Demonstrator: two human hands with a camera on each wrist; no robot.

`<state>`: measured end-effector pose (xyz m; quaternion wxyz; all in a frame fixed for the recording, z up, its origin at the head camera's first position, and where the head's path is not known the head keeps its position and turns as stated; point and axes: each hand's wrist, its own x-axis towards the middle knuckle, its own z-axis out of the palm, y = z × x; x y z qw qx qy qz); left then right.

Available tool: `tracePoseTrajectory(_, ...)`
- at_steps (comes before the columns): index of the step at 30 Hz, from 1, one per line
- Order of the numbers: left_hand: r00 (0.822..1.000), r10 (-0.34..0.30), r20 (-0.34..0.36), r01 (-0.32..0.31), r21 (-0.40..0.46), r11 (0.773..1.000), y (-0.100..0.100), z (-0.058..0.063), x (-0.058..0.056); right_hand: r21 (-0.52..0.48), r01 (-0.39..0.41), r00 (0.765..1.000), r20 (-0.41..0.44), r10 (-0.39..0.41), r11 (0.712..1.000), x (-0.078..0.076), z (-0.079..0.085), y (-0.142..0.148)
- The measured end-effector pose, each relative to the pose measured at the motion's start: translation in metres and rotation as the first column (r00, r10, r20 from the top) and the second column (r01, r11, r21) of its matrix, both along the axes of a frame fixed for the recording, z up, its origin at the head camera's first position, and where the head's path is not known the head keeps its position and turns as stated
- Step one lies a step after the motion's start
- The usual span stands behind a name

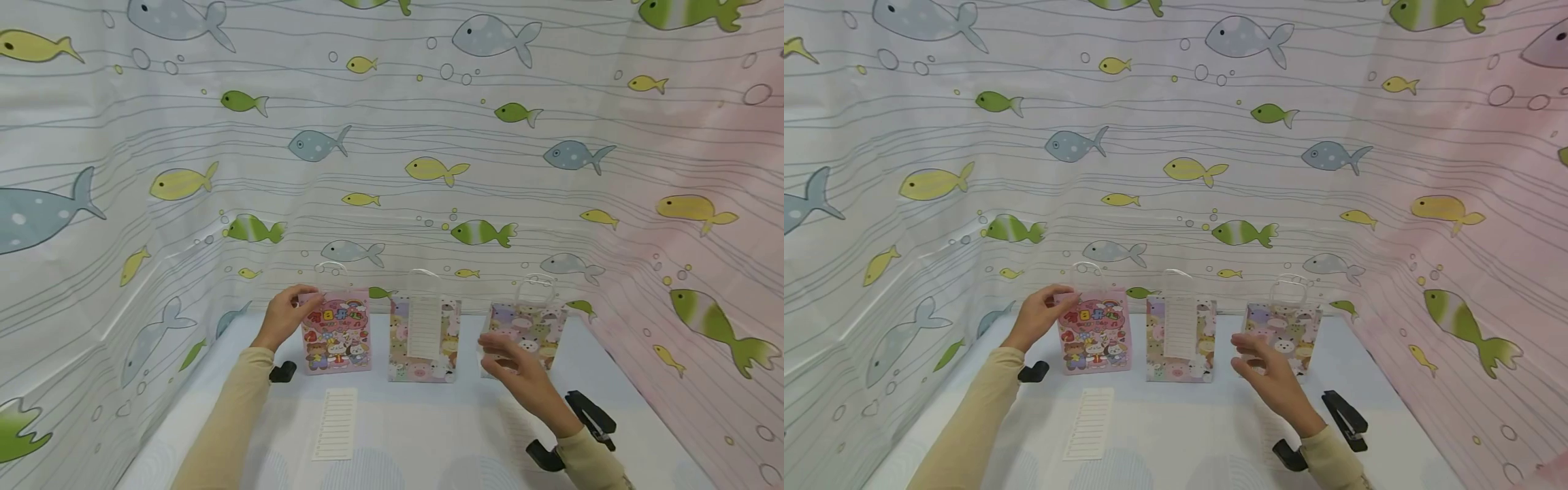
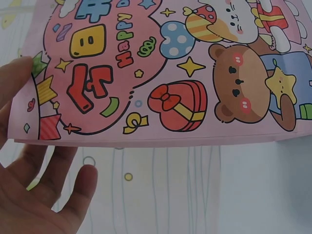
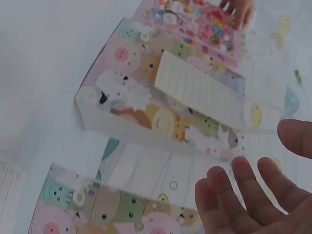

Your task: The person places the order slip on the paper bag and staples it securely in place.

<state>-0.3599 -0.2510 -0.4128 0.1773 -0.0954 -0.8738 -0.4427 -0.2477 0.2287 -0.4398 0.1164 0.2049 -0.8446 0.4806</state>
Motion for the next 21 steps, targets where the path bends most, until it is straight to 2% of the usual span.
tracePoseTrajectory(6, 1.000, 0.007, 0.001, -0.007, 0.004, 1.000, 0.001, -0.001, 0.000, -0.018, -0.042, 0.999, -0.001, 0.042, 0.999, -0.005, -0.003, -0.019)
tracePoseTrajectory(15, 1.000, 0.008, 0.015, -0.008, 0.022, 1.000, 0.004, 0.001, 0.003, -0.019, -0.043, 0.996, 0.074, 0.044, 0.999, -0.014, -0.009, -0.054)
tracePoseTrajectory(21, 0.999, -0.004, 0.037, 0.002, 0.051, 0.999, 0.004, 0.001, 0.001, -0.035, -0.106, 0.993, 0.056, 0.108, 0.994, -0.021, -0.015, -0.073)
